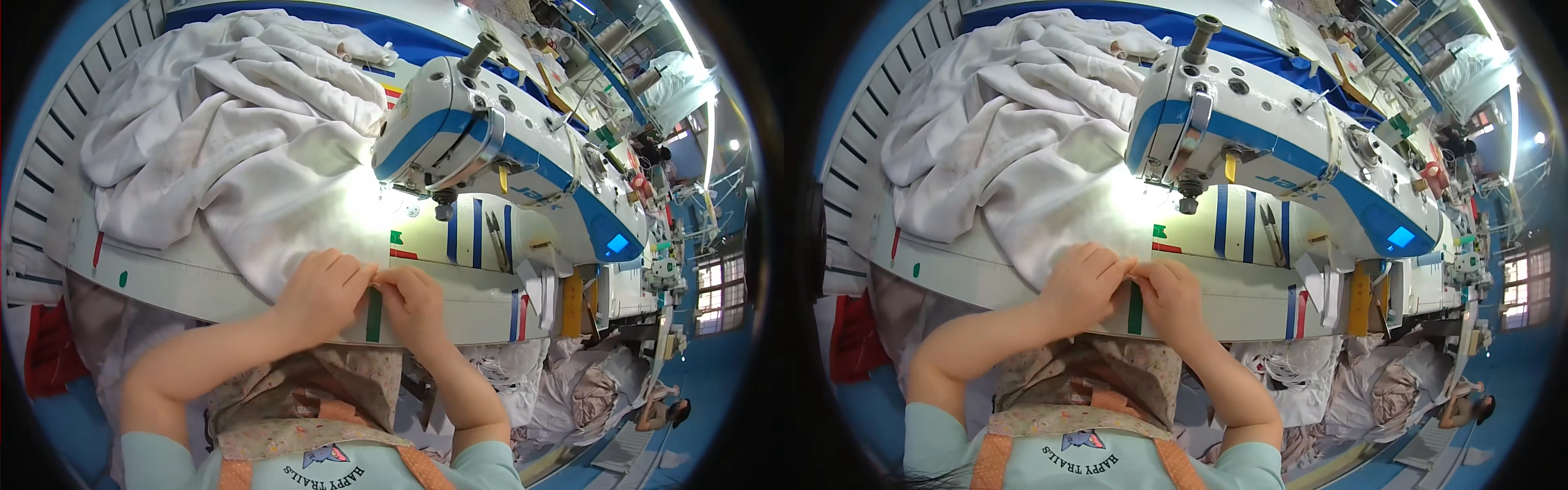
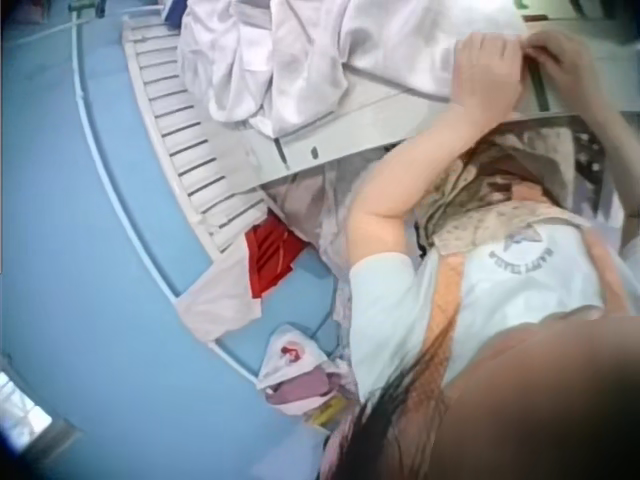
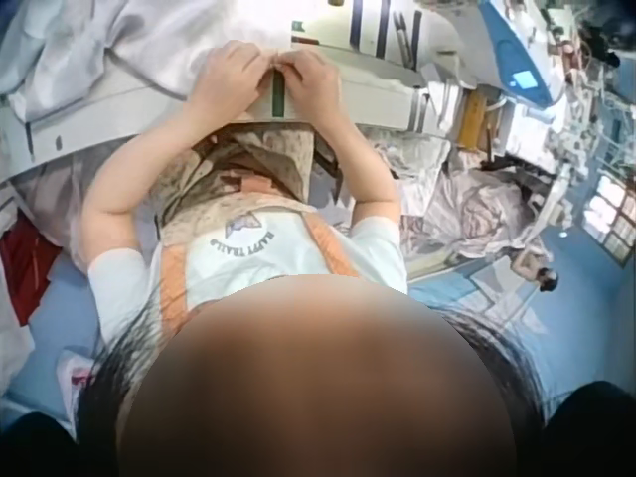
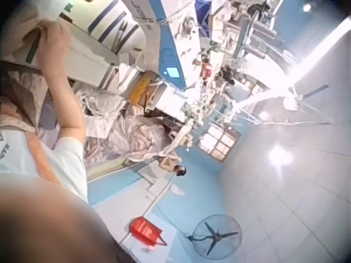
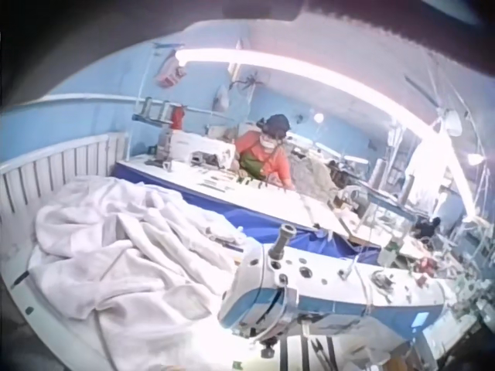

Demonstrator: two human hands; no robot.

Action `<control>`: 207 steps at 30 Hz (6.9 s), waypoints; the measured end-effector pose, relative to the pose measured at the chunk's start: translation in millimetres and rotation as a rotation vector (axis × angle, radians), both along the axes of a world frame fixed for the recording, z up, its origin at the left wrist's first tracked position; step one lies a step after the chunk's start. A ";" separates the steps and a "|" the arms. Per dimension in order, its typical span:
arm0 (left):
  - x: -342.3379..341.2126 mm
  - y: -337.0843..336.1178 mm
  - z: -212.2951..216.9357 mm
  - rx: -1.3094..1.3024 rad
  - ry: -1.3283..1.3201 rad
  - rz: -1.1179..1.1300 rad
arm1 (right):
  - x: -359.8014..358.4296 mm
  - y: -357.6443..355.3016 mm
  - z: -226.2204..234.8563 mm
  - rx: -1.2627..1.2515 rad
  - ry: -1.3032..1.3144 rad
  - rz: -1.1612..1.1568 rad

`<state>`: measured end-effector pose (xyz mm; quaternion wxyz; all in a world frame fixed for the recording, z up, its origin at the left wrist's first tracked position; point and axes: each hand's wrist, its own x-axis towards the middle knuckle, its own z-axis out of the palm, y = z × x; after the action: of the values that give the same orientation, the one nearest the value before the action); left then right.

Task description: Using an industrial sewing machine to stitch together white fabric components for pillows.

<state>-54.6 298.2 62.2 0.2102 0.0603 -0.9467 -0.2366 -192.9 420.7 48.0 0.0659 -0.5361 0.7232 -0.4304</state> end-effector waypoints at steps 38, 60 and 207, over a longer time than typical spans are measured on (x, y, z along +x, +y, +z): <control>-86.6 -141.3 -15.9 -0.154 -0.004 -0.446 | -73.9 -36.2 -15.4 0.510 0.077 -0.051; -87.8 -138.9 -25.1 -0.226 0.030 -0.315 | -72.9 -63.2 -5.6 0.237 0.196 -0.135; 143.3 -286.1 -34.4 -0.187 -0.218 0.803 | 107.6 105.9 -70.3 0.458 -1.075 -0.087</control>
<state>88.7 12.1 27.8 0.1889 0.4295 -0.8821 -0.0414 -85.3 526.6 -22.4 0.5201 -0.1846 0.6842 -0.4768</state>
